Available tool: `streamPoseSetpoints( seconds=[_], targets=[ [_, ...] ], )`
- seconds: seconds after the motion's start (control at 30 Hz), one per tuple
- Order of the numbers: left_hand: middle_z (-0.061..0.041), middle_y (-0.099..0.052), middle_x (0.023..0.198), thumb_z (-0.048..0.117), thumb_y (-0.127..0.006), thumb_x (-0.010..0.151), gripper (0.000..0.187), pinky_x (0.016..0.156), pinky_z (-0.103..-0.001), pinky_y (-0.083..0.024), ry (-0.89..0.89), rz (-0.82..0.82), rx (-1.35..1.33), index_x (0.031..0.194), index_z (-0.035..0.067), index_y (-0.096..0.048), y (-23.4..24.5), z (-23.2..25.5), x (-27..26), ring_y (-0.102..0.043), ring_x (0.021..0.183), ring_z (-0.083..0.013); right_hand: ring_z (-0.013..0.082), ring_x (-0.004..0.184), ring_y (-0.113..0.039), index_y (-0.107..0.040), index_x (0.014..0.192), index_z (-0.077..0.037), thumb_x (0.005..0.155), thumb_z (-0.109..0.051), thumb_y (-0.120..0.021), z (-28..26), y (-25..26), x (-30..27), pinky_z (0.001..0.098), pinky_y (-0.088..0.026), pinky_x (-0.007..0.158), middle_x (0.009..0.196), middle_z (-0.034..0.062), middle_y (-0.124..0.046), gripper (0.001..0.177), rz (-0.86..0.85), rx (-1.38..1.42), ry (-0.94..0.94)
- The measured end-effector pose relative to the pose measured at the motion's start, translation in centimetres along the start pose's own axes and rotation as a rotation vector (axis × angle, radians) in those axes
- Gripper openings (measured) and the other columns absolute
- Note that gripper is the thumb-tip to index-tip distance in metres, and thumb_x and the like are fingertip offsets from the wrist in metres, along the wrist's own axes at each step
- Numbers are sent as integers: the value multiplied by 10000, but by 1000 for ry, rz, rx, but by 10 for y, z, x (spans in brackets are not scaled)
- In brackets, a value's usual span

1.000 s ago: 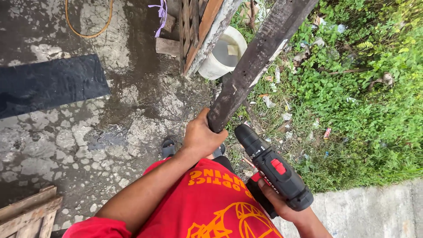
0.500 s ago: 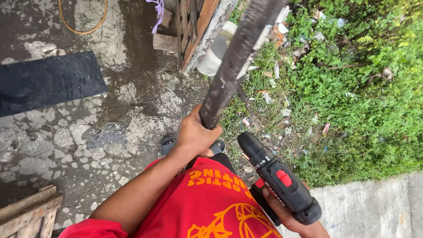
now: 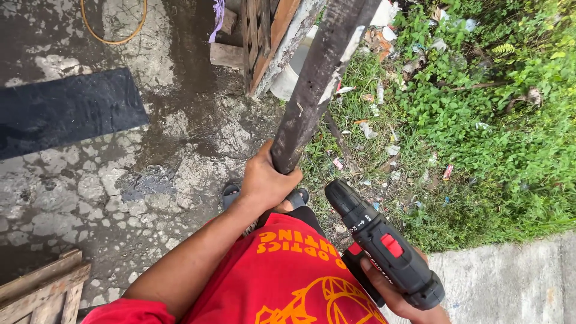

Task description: Drill holes into a metal bar and align it with a wooden structure.

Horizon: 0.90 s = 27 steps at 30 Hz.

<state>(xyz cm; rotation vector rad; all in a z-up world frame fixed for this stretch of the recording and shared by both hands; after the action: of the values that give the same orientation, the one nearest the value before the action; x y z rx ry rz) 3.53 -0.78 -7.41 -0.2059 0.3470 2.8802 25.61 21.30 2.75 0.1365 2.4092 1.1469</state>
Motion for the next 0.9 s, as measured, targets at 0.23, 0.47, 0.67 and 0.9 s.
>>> streamPoseSetpoints(
  seconds=[0.23, 0.47, 0.67, 0.9],
  targets=[
    [-117, -753, 818, 227, -789, 679, 422, 707, -405, -603, 0, 17, 58, 1035, 77, -620, -6, -4, 1, -773, 787, -297, 126, 657, -704, -735, 1003, -126, 779, -252, -813, -14, 2, 4, 331, -584, 588, 725, 10, -742, 268, -4, 82, -26],
    [-113, -752, 773, 239, -792, 694, 422, 681, -415, -602, -7, 0, 76, 1043, 79, -617, -8, -3, 2, -774, 751, -299, 134, 669, -727, -761, 1064, -121, 775, -203, -807, -29, 7, 1, 339, -580, 596, 781, 34, -746, 304, -17, 210, -68],
    [-107, -737, 752, 231, -795, 697, 398, 644, -400, -598, -54, 7, 25, 1020, 73, -625, -9, -2, 2, -774, 719, -281, 132, 769, -753, -743, 1071, -111, 769, -173, -809, -21, 9, 1, 330, -605, 677, 849, 33, -756, 316, 22, 210, -38],
    [-98, -744, 741, 222, -790, 716, 350, 657, -387, -603, -79, -9, 7, 987, 72, -626, -10, 0, 2, -779, 704, -267, 148, 753, -745, -759, 1057, -114, 782, -170, -798, -26, 7, 11, 334, -611, 673, 846, 47, -760, 283, 11, 196, -111]
  ],
)
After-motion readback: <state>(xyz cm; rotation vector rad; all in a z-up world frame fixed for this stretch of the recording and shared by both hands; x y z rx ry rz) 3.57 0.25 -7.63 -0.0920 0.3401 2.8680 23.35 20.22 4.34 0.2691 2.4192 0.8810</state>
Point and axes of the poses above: each hand's wrist, its own x-axis towards the middle knuckle, its own y-axis out of the back of the hand, z = x × y, the point moved 3 cm from there along x, towards the middle knuckle
